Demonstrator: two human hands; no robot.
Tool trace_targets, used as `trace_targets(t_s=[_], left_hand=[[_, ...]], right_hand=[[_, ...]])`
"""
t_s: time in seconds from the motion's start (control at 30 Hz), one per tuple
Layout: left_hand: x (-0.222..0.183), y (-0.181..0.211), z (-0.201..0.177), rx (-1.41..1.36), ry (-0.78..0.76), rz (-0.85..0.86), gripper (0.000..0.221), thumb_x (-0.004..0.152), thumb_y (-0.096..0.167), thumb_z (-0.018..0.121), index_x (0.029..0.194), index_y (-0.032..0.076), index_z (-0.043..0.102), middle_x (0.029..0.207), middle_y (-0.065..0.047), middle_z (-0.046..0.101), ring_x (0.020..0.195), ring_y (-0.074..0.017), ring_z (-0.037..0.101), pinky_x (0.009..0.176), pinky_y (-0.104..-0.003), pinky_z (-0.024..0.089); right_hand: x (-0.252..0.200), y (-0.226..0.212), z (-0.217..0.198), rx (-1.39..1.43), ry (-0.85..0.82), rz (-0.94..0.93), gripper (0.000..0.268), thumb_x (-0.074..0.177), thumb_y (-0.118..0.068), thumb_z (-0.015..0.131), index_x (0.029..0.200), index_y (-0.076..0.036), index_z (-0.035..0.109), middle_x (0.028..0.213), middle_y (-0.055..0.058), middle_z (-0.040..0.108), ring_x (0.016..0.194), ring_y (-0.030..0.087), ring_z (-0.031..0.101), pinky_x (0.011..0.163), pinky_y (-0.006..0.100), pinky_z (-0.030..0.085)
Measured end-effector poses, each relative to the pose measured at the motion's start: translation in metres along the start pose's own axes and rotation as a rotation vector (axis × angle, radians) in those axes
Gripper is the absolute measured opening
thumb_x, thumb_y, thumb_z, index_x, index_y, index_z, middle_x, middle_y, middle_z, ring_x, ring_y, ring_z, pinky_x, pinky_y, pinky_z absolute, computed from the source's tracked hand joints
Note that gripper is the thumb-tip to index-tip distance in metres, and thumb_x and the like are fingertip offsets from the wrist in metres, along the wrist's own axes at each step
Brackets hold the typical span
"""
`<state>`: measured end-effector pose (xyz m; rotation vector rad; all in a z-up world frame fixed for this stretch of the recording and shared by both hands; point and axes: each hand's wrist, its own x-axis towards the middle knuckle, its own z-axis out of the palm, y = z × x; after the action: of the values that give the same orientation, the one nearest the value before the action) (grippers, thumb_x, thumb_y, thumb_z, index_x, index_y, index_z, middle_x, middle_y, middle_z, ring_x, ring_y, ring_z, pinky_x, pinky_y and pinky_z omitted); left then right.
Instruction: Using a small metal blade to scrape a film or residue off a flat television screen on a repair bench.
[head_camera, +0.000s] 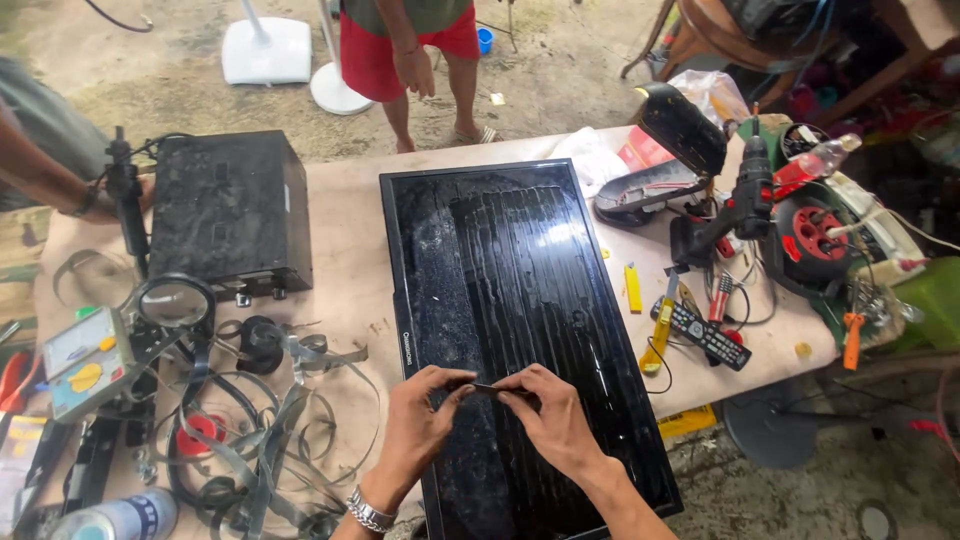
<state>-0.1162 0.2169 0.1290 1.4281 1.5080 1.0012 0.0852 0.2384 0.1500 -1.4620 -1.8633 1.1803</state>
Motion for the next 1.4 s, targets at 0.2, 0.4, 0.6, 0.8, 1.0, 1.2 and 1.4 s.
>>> trace_targets(t_s=[0.2, 0.4, 0.6, 0.8, 1.0, 1.2, 1.4], left_hand=[[0.048, -0.019, -0.02, 0.025, 0.113, -0.04, 0.011, 0.086, 0.01, 0.075, 0.094, 0.015, 0.081, 0.088, -0.003, 0.08, 0.08, -0.0151, 0.072, 0.076, -0.028, 0.059], [0.149, -0.045, -0.03, 0.109, 0.162, 0.01, 0.002, 0.09, 0.01, 0.076, 0.092, 0.01, 0.077, 0.081, -0.012, 0.074, 0.081, -0.0323, 0.074, 0.078, -0.041, 0.058], [0.259, -0.089, -0.021, 0.284, 0.206, 0.037, 0.003, 0.088, 0.011, 0.078, 0.087, 0.011, 0.075, 0.078, -0.01, 0.07, 0.078, -0.0328, 0.072, 0.077, -0.043, 0.057], [0.331, -0.121, -0.011, 0.486, 0.208, -0.063, 0.004, 0.089, 0.02, 0.078, 0.089, 0.02, 0.074, 0.083, 0.002, 0.071, 0.089, -0.0234, 0.07, 0.092, -0.041, 0.045], [0.354, -0.147, -0.002, 0.605, 0.223, -0.191, 0.005, 0.086, 0.021, 0.079, 0.085, 0.022, 0.074, 0.079, 0.005, 0.072, 0.09, -0.0227, 0.069, 0.097, -0.045, 0.038], [0.364, -0.152, -0.003, 0.533, 0.12, -0.298, 0.005, 0.085, 0.019, 0.079, 0.087, 0.021, 0.075, 0.08, 0.001, 0.074, 0.091, -0.0282, 0.072, 0.096, -0.045, 0.036], [0.375, -0.174, 0.006, 0.598, 0.066, -0.358, 0.004, 0.083, 0.021, 0.078, 0.081, 0.025, 0.078, 0.079, 0.002, 0.076, 0.09, -0.027, 0.074, 0.093, -0.042, 0.038]], right_hand=[[0.057, -0.005, 0.026, -0.06, 0.094, -0.224, 0.02, 0.086, 0.0, 0.074, 0.106, -0.005, 0.075, 0.097, 0.008, 0.074, 0.086, 0.021, 0.077, 0.079, 0.03, 0.066], [0.159, -0.003, 0.023, -0.032, 0.075, -0.209, 0.015, 0.094, 0.003, 0.067, 0.102, -0.006, 0.076, 0.089, 0.012, 0.073, 0.085, 0.03, 0.077, 0.073, 0.038, 0.063], [0.274, 0.047, 0.025, -0.033, 0.09, -0.218, 0.016, 0.092, 0.004, 0.069, 0.1, -0.008, 0.076, 0.09, 0.012, 0.073, 0.089, 0.033, 0.075, 0.073, 0.038, 0.062], [0.357, 0.079, 0.036, 0.028, 0.122, -0.054, 0.011, 0.09, -0.006, 0.077, 0.101, -0.009, 0.075, 0.089, 0.015, 0.073, 0.082, 0.032, 0.075, 0.07, 0.04, 0.061], [0.376, 0.082, 0.037, -0.09, 0.092, 0.039, 0.012, 0.086, -0.015, 0.08, 0.096, -0.022, 0.078, 0.09, 0.008, 0.072, 0.091, 0.033, 0.076, 0.079, 0.047, 0.059], [0.387, 0.096, 0.042, -0.166, 0.066, 0.086, 0.009, 0.087, -0.016, 0.078, 0.092, -0.023, 0.08, 0.09, 0.01, 0.07, 0.091, 0.038, 0.074, 0.081, 0.053, 0.059], [0.397, 0.107, 0.05, -0.236, 0.004, 0.076, 0.01, 0.087, -0.014, 0.077, 0.088, -0.024, 0.079, 0.089, 0.009, 0.069, 0.089, 0.041, 0.074, 0.081, 0.054, 0.059]])
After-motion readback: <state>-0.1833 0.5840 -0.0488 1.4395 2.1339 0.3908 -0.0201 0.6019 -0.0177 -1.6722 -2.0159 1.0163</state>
